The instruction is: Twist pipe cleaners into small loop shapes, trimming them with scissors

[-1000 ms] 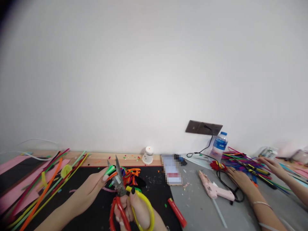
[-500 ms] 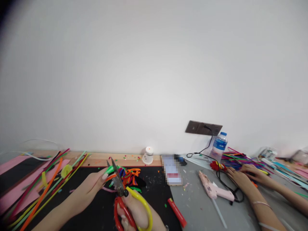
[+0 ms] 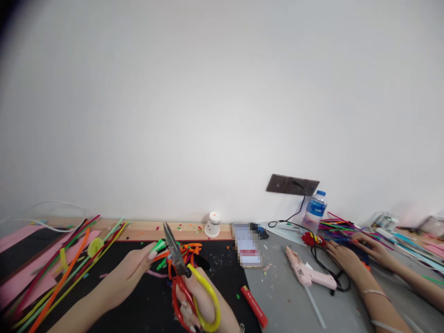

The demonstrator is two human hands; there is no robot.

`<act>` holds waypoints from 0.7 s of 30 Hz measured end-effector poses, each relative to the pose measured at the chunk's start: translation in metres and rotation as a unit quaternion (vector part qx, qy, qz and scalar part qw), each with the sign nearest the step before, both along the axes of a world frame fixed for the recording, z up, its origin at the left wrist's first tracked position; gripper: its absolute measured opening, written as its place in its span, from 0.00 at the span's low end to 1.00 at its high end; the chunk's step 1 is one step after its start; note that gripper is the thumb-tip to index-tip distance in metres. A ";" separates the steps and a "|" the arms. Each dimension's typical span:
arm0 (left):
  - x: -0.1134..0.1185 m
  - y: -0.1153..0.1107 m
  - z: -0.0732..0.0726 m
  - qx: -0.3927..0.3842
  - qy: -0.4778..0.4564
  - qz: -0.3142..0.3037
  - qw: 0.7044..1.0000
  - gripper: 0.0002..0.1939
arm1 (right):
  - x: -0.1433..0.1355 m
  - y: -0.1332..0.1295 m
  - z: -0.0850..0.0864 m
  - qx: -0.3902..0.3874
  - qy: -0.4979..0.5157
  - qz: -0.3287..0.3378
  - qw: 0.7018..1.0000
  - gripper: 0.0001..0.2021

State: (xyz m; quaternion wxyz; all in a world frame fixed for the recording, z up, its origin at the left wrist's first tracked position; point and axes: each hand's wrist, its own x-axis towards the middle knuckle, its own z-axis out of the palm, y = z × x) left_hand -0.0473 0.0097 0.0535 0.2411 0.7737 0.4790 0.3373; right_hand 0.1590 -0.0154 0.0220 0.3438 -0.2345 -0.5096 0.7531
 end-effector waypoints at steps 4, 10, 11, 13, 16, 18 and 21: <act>0.000 0.004 0.003 -0.018 0.008 0.030 0.999 0.22 | 0.008 0.010 0.008 0.045 -0.102 -0.180 0.977 0.26; -0.009 0.017 -0.005 -0.063 0.067 0.080 0.993 0.20 | 0.041 0.030 0.018 0.238 -0.501 -0.429 0.713 0.17; -0.011 0.020 -0.009 -0.070 0.083 0.090 0.990 0.20 | 0.046 0.032 0.016 0.244 -0.556 -0.427 0.670 0.15; -0.017 0.026 -0.020 -0.080 0.115 0.106 0.984 0.22 | 0.053 0.035 0.009 0.247 -0.621 -0.414 0.619 0.10; -0.025 0.035 -0.038 -0.084 0.171 0.131 0.973 0.21 | 0.057 0.039 -0.003 0.249 -0.633 -0.403 0.612 0.04; -0.031 0.039 -0.046 -0.065 0.212 0.170 0.960 0.21 | 0.058 0.042 -0.008 0.250 -0.628 -0.405 0.615 0.06; -0.039 0.043 -0.050 -0.052 0.229 0.218 0.947 0.18 | 0.059 0.044 -0.010 0.262 -0.619 -0.416 0.612 0.09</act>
